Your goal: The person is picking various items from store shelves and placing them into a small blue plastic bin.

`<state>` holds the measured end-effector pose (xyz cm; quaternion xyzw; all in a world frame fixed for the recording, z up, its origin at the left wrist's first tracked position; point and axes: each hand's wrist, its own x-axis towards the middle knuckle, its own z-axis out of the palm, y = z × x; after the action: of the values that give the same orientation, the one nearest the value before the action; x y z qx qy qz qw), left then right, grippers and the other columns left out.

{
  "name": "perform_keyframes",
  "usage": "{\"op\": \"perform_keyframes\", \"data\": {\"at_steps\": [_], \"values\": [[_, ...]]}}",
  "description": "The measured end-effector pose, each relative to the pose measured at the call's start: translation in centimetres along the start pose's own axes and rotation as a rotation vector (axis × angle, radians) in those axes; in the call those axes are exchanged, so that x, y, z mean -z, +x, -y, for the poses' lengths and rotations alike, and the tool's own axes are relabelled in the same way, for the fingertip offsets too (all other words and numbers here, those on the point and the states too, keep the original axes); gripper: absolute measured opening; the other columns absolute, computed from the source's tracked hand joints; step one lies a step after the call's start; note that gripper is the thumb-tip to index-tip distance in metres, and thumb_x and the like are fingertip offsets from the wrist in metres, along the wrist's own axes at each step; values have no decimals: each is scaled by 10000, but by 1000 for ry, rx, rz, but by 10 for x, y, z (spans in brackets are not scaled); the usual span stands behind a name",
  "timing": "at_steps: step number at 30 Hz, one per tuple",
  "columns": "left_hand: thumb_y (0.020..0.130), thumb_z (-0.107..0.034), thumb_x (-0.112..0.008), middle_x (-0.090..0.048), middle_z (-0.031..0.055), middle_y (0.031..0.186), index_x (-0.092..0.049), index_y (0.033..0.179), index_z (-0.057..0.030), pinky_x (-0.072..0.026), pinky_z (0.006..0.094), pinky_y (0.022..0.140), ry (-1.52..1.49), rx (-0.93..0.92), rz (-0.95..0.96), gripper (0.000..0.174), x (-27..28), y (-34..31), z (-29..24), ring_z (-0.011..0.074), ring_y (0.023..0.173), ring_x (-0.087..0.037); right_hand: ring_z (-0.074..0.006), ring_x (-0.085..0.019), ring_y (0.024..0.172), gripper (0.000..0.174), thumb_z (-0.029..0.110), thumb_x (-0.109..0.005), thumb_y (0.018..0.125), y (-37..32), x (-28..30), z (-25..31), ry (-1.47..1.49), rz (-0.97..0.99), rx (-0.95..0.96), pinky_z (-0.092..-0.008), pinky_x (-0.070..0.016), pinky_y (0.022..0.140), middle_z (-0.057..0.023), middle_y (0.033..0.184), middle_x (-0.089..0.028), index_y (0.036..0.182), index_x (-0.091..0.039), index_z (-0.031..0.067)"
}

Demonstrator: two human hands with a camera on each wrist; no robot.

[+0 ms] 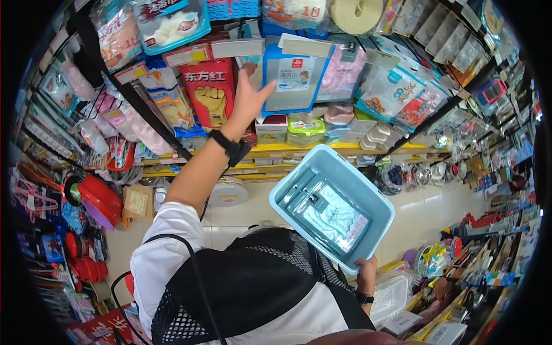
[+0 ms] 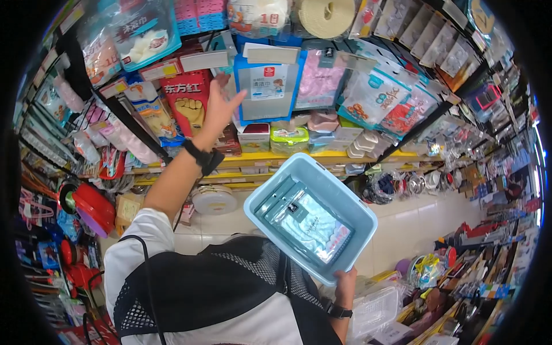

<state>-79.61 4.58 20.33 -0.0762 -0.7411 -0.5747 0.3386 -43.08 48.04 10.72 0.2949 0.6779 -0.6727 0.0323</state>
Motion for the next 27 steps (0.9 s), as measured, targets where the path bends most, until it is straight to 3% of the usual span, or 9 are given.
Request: {"op": "perform_keyframes", "data": {"at_steps": [4, 8, 14, 17, 19, 20, 21, 23, 27], "values": [[767, -208, -793, -622, 220, 1178, -452, 1276, 64, -484, 357, 919, -59, 12, 69, 670, -21, 36, -12, 285, 1077, -618, -200, -603, 807, 477, -1, -531, 579, -6, -8, 0, 22, -50, 10, -292, -476, 743, -85, 906, -626, 1045, -589, -80], [831, -154, -741, -703, 141, 973, -638, 1063, 40, -506, 323, 789, -72, 177, 207, 319, -27, 57, 23, 189, 864, -658, -197, -601, 795, 468, 3, -531, 571, -4, -10, -1, 42, -79, 23, -288, -476, 731, -77, 892, -627, 1028, -592, -77], [834, -237, -751, -724, 126, 907, -684, 990, 16, -496, 319, 745, 260, 82, -47, 305, -32, 104, 77, 183, 796, -656, -190, -598, 776, 447, 6, -534, 572, 1, -14, 0, 119, -140, 32, -289, -476, 710, -78, 884, -635, 1007, -592, -75], [842, -217, -744, -688, 146, 1025, -605, 1130, 26, -483, 314, 821, 390, 80, -35, 402, -40, 93, 50, 197, 905, -641, -193, -598, 768, 439, -1, -528, 577, 10, -6, -4, 92, -122, 14, -290, -475, 703, -82, 877, -637, 1005, -591, -75], [828, -220, -745, -631, 173, 1116, -485, 1252, 27, -469, 360, 894, -208, -196, -255, 556, -52, 70, 46, 294, 1007, -629, -196, -597, 762, 436, -9, -519, 581, 13, -4, 0, 83, -128, 8, -291, -474, 699, -79, 866, -636, 1007, -589, -73], [853, -93, -710, -528, 146, 1224, -396, 1310, 9, -437, 343, 953, -178, -94, -151, 564, -53, 66, 37, 235, 1131, -540, -196, -597, 762, 436, -9, -519, 581, 16, 0, 3, 88, -130, 3, -291, -474, 699, -79, 866, -636, 1007, -589, -73], [891, -88, -663, -489, 153, 1222, -419, 1281, 22, -436, 354, 961, 360, -266, -336, 473, -43, 19, 35, 237, 1167, -498, -196, -597, 765, 438, -10, -519, 579, 20, 4, 6, 95, -127, -5, -292, -474, 700, -79, 867, -635, 1008, -588, -72], [878, -117, -657, -486, 167, 1207, -437, 1255, 13, -400, 424, 993, 270, -167, -260, 456, -57, -17, 9, 290, 1168, -494, -197, -597, 768, 441, -11, -520, 577, 31, 11, 9, 106, -126, -18, -293, -473, 702, -79, 867, -634, 1008, -587, -71], [876, -260, -695, -551, 135, 1211, -458, 1272, -3, -418, 392, 989, 85, 317, 574, 529, -63, -122, 12, 245, 1153, -524, -197, -596, 781, 447, -25, -514, 573, 59, 26, 19, 107, -87, 19, -296, -474, 711, -82, 878, -632, 1012, -586, -71]]}}
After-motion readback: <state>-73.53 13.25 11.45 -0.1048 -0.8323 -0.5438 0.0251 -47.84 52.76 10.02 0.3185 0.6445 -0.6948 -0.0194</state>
